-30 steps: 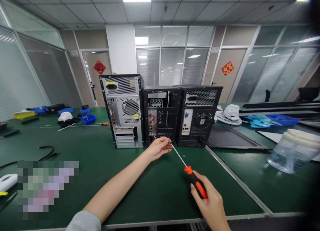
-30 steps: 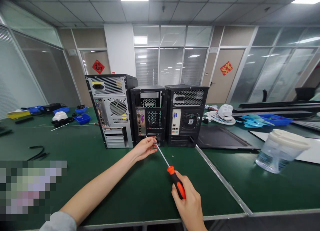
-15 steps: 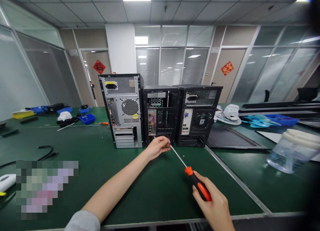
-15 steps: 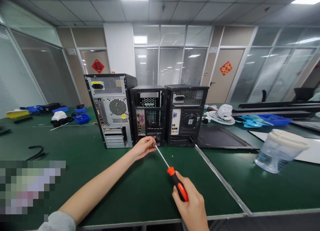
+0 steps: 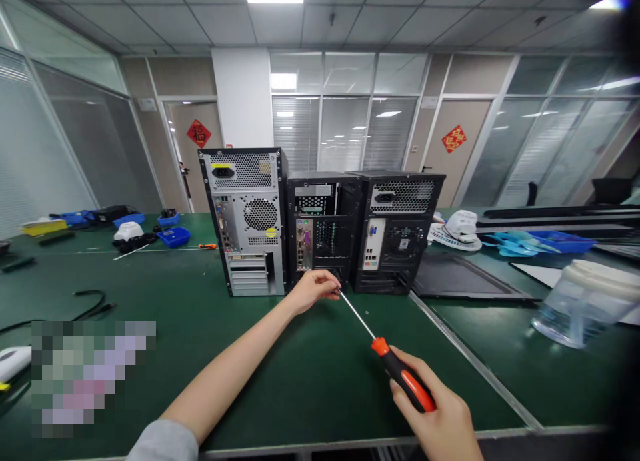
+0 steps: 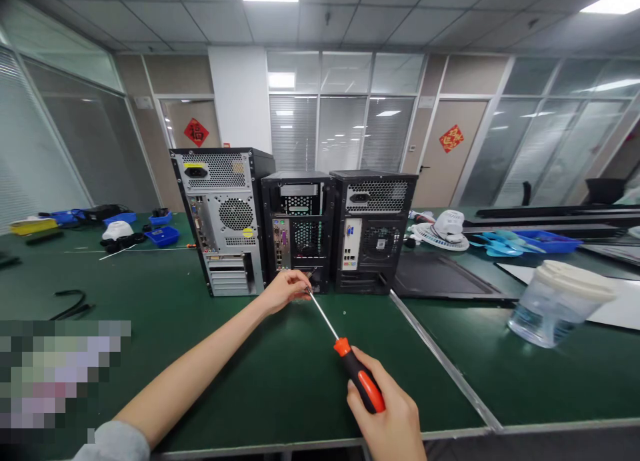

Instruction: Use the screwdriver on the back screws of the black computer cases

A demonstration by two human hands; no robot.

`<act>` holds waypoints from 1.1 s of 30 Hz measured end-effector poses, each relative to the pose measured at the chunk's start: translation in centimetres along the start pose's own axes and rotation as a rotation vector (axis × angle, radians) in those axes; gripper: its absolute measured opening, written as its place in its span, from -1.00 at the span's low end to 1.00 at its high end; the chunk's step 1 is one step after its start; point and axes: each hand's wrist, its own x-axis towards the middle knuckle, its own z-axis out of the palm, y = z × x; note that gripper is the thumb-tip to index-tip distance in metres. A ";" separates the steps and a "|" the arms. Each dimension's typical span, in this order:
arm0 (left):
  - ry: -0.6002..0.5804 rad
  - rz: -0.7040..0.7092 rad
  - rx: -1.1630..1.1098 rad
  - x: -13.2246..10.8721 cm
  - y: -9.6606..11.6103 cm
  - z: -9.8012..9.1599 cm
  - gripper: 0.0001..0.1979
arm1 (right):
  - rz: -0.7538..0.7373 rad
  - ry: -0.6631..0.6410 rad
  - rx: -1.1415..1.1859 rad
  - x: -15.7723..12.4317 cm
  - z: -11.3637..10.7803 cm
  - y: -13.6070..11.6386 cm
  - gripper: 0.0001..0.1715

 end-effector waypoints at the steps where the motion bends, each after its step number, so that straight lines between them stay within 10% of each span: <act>1: -0.004 0.002 0.022 0.0 0.2 0.0 -0.53 | -0.007 -0.008 0.001 0.0 -0.1 -0.1 -0.66; 17: -0.028 -0.034 0.139 0.1 0.8 -0.8 -0.56 | -0.410 0.103 -0.317 0.2 0.1 -0.7 -0.69; 33: -0.030 0.008 0.082 0.5 0.1 -1.1 -0.39 | -0.343 0.167 -0.268 0.7 -0.2 -1.1 -0.71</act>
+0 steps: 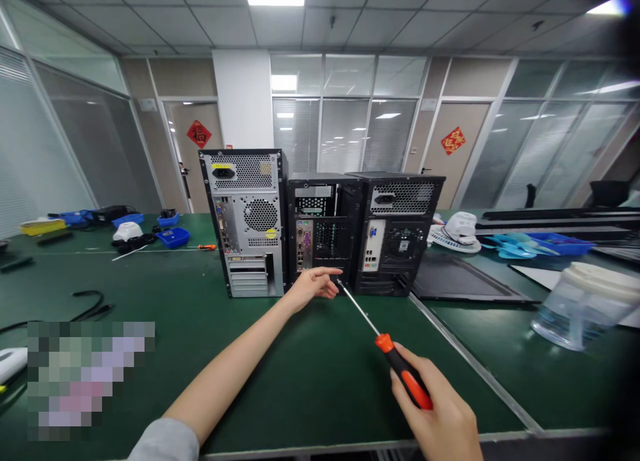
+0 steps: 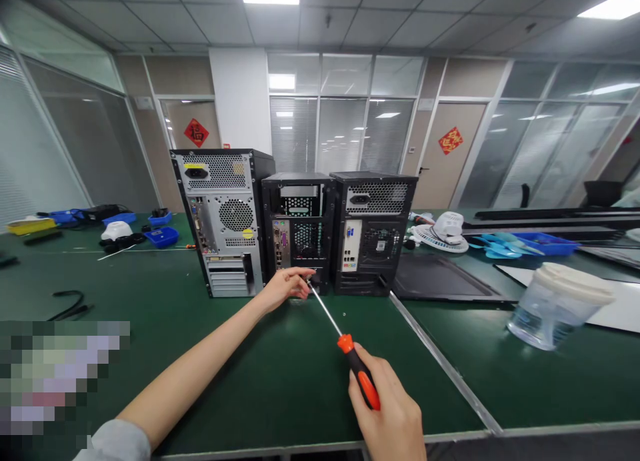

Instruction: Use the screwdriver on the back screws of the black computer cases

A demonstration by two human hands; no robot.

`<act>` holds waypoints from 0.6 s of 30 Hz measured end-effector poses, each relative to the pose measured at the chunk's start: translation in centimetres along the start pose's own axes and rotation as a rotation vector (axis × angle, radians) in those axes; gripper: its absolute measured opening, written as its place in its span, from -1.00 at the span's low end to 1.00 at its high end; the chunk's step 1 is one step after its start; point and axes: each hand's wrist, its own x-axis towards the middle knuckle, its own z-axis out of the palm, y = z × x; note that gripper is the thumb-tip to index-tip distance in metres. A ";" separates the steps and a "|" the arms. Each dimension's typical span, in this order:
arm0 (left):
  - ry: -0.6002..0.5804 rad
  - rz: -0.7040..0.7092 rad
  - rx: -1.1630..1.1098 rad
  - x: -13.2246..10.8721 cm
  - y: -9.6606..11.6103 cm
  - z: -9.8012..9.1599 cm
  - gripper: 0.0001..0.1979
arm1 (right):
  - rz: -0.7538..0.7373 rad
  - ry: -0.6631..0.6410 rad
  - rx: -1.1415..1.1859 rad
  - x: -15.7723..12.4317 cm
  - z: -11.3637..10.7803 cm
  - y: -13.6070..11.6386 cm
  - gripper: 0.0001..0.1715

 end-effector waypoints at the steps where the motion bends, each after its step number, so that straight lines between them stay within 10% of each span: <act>1: 0.005 0.018 0.025 0.2 0.2 -0.1 -0.38 | 0.014 0.015 -0.003 0.2 -0.1 0.1 -0.71; 9: 0.165 0.357 0.720 3.1 5.0 1.1 -0.81 | 0.200 0.099 -0.037 2.1 -0.7 1.5 -0.66; 13: 0.262 0.729 1.347 4.2 8.9 2.2 -0.81 | 0.271 0.113 -0.031 3.5 -0.6 2.7 -0.60; 18: 0.368 0.873 1.650 6.3 12.6 3.1 -0.74 | 0.338 0.118 0.000 4.8 -0.6 3.6 -0.57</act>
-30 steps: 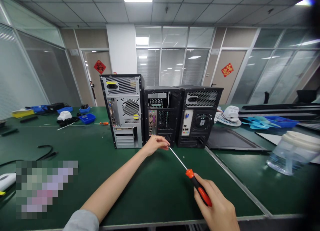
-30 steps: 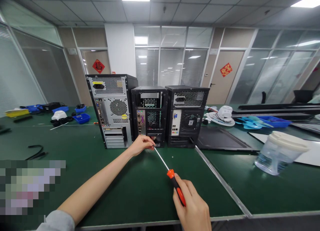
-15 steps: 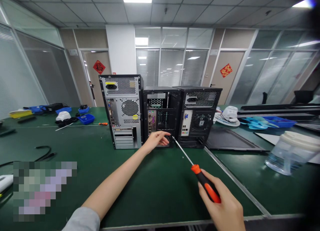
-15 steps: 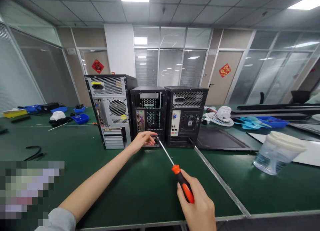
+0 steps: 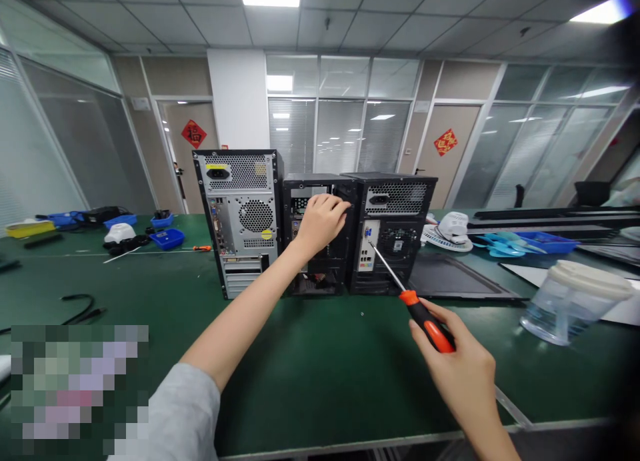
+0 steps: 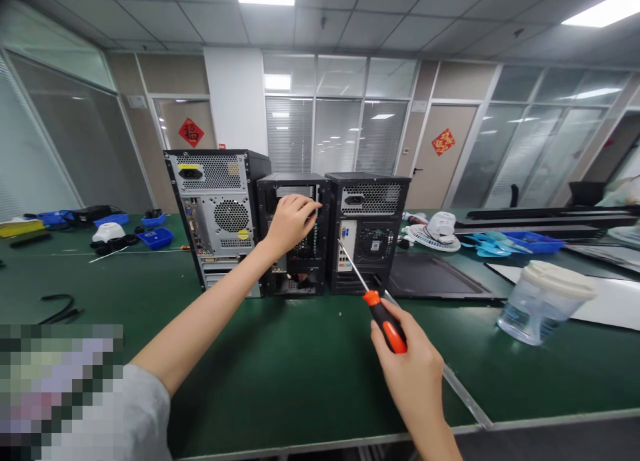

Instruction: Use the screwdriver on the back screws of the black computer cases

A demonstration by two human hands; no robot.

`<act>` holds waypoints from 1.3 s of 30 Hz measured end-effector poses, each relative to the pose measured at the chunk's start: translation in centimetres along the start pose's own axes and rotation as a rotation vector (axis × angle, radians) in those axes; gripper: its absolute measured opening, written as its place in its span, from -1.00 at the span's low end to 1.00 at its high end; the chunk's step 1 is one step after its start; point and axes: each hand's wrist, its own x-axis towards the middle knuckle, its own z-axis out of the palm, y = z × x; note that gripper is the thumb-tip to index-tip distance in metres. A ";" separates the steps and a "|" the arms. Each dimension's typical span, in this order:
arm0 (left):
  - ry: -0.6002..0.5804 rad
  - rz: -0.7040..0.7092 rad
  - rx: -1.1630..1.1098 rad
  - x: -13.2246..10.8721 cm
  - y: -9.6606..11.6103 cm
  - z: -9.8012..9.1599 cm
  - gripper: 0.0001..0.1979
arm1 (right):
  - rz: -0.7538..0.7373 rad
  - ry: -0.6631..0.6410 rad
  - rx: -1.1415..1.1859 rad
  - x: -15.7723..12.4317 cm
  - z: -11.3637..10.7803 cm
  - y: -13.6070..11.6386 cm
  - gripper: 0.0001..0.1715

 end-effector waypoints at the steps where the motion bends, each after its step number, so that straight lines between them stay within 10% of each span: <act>1: 0.009 0.015 0.025 0.8 -0.1 0.0 -0.72 | 0.013 -0.004 0.008 0.2 0.0 0.0 -0.56; 12: -0.085 0.024 0.092 5.2 -0.6 2.7 -0.31 | 0.061 0.015 0.000 2.5 0.2 -0.4 -0.54; 39: 0.061 -0.142 0.002 5.2 0.1 4.4 -0.30 | -0.169 0.040 -0.158 9.1 2.3 -1.9 -0.53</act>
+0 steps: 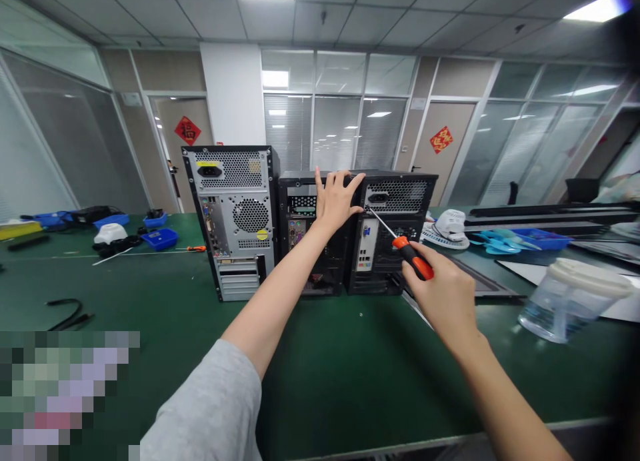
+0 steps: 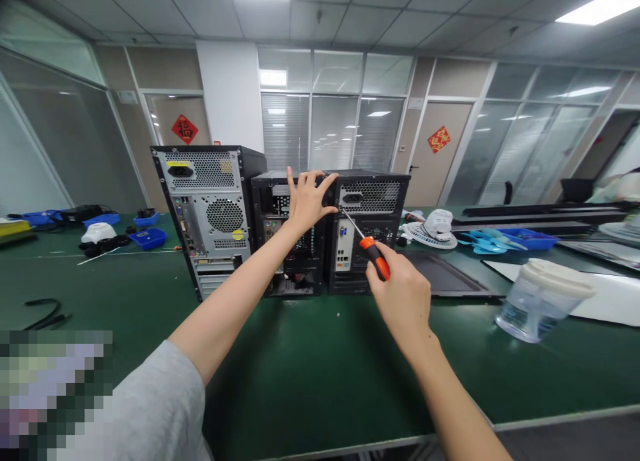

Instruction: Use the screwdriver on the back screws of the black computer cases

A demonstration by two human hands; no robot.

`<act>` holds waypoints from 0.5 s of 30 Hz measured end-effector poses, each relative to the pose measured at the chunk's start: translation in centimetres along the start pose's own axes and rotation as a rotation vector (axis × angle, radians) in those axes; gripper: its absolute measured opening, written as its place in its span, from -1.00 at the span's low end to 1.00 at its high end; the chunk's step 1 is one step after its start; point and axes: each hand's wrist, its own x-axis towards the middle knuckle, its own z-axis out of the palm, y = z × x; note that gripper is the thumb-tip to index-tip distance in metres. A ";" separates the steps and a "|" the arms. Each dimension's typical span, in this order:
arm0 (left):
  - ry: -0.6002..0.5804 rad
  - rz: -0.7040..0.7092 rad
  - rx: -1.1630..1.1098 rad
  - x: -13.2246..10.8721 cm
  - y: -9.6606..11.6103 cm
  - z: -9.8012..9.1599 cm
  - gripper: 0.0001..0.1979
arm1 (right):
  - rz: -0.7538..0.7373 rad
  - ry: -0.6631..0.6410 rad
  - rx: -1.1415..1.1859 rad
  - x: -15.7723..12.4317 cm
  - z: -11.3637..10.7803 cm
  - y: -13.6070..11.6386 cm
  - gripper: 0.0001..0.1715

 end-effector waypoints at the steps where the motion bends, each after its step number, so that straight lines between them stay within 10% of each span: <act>1: 0.004 -0.001 0.002 0.0 0.0 0.0 -0.31 | -0.005 -0.004 -0.004 0.1 0.1 0.0 -0.53; 15: -0.038 -0.009 -0.006 0.0 0.1 -0.1 -0.28 | -0.048 -0.015 -0.081 1.1 0.3 -0.4 -0.55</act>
